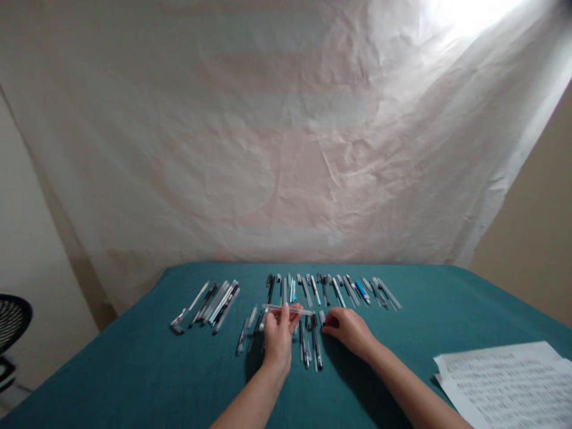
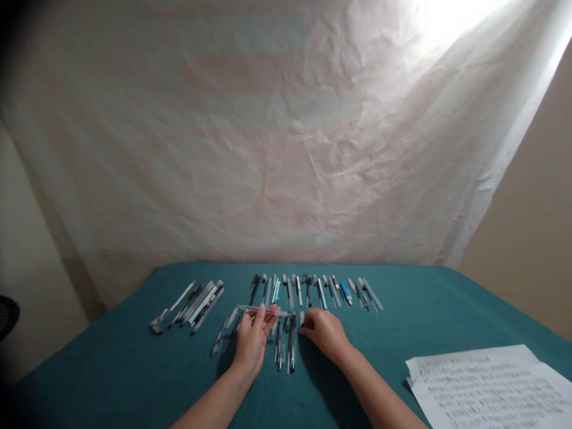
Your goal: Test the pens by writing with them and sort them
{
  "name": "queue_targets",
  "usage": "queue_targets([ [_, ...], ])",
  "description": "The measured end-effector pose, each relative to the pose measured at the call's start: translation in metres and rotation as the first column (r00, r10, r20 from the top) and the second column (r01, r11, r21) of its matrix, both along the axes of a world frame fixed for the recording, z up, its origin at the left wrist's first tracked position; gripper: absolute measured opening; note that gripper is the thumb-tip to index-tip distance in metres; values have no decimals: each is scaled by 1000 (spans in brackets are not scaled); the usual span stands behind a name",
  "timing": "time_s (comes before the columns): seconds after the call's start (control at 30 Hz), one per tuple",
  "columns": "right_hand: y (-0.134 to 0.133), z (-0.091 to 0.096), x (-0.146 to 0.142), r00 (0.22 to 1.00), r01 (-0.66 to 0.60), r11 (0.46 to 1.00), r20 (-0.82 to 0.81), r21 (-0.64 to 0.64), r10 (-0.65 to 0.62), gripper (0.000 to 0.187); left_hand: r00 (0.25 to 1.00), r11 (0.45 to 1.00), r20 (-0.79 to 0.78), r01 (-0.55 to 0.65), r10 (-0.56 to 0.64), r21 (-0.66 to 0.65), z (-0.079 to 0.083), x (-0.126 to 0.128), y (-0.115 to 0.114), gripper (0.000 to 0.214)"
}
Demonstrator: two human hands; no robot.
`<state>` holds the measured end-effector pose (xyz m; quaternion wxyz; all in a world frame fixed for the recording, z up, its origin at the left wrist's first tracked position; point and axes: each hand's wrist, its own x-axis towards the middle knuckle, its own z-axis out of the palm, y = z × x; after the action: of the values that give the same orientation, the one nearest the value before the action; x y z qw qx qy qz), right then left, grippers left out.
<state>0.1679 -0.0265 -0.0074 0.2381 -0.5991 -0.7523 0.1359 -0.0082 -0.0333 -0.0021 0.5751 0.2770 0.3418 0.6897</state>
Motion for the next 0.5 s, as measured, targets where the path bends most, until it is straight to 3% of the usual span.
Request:
queue_targets([
  [0.3, 0, 3, 3, 997, -41, 999, -73, -27, 39, 13, 1000, 1000, -10, 0, 0, 3, 0, 0, 1, 15],
  [0.4, 0, 9, 0, 962, -94, 993, -264, -65, 74, 22, 1000, 1000, -17, 5, -5, 6, 1, 0, 0, 15],
  [0.5, -1, 15, -6, 837, -199, 966, -541, -166, 79, 33, 999, 1000, -31, 20, -19, 15, 1, 1, -1, 18],
])
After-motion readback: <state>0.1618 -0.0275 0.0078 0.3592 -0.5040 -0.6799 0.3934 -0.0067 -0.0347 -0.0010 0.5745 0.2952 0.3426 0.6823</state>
